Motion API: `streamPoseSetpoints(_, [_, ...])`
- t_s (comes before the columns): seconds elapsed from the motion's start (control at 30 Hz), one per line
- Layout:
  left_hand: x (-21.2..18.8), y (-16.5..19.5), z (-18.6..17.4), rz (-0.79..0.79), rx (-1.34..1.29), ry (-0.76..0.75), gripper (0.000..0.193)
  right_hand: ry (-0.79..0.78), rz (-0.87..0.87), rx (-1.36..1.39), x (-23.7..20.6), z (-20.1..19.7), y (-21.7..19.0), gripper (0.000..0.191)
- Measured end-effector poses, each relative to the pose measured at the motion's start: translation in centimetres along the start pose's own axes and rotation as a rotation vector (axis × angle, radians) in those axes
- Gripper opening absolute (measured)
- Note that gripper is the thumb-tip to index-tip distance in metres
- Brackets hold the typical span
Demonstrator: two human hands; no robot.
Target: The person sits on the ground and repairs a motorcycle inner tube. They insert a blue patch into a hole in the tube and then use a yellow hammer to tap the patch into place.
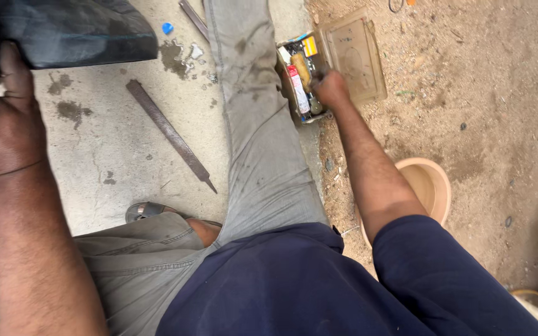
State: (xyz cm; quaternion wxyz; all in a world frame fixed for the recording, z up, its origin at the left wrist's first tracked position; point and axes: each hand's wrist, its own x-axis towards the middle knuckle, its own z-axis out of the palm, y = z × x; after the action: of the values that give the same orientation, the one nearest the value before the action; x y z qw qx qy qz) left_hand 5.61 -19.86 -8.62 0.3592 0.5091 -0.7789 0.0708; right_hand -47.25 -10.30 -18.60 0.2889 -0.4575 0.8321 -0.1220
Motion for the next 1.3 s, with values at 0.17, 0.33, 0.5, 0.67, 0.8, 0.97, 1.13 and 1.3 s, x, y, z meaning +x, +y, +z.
streamPoseSetpoints(0.17, [1.3, 1.4, -1.2, -0.098, 0.01, 0.09, 0.059, 0.033, -0.012, -0.13, 0.3, 1.0, -2.2, 0.041])
streamPoseSetpoints(0.33, [1.1, 0.5, -0.6, -0.121, 0.063, 0.174, 0.092, 0.018, -0.029, -0.221, -0.7, 0.8, -3.2, 0.057])
streamPoseSetpoints(0.5, [0.5, -0.9, -0.7, -0.173, 0.237, 0.097, 0.101, 0.087, -0.104, -0.353, -2.9, -0.6, -4.5, 0.054])
streamPoseSetpoints(0.67, [0.3, -0.4, -1.0, -0.277, 0.202, -0.012, 0.093, -0.059, 0.088, 0.355, -7.3, -7.4, -7.8, 0.05])
streamPoseSetpoints(0.8, [0.7, 0.1, -1.7, -0.298, 0.202, -0.013, 0.094, -0.66, -0.309, 1.18, -10.8, -9.6, -13.0, 0.057])
streamPoseSetpoints(0.97, [0.6, -0.2, -1.9, -0.293, 0.203, -0.013, 0.093, -0.842, -0.141, 1.353, -14.8, -3.5, -18.6, 0.05])
streamPoseSetpoints(1.13, [0.2, -0.9, -1.4, -0.246, 0.223, 0.02, 0.098, -0.525, -0.44, 0.939, -16.9, 1.4, -22.5, 0.073])
streamPoseSetpoints(1.3, [0.1, -1.2, -1.2, -0.253, 0.195, 0.034, 0.102, -0.705, -0.34, 0.872, -18.3, 3.7, -27.0, 0.064])
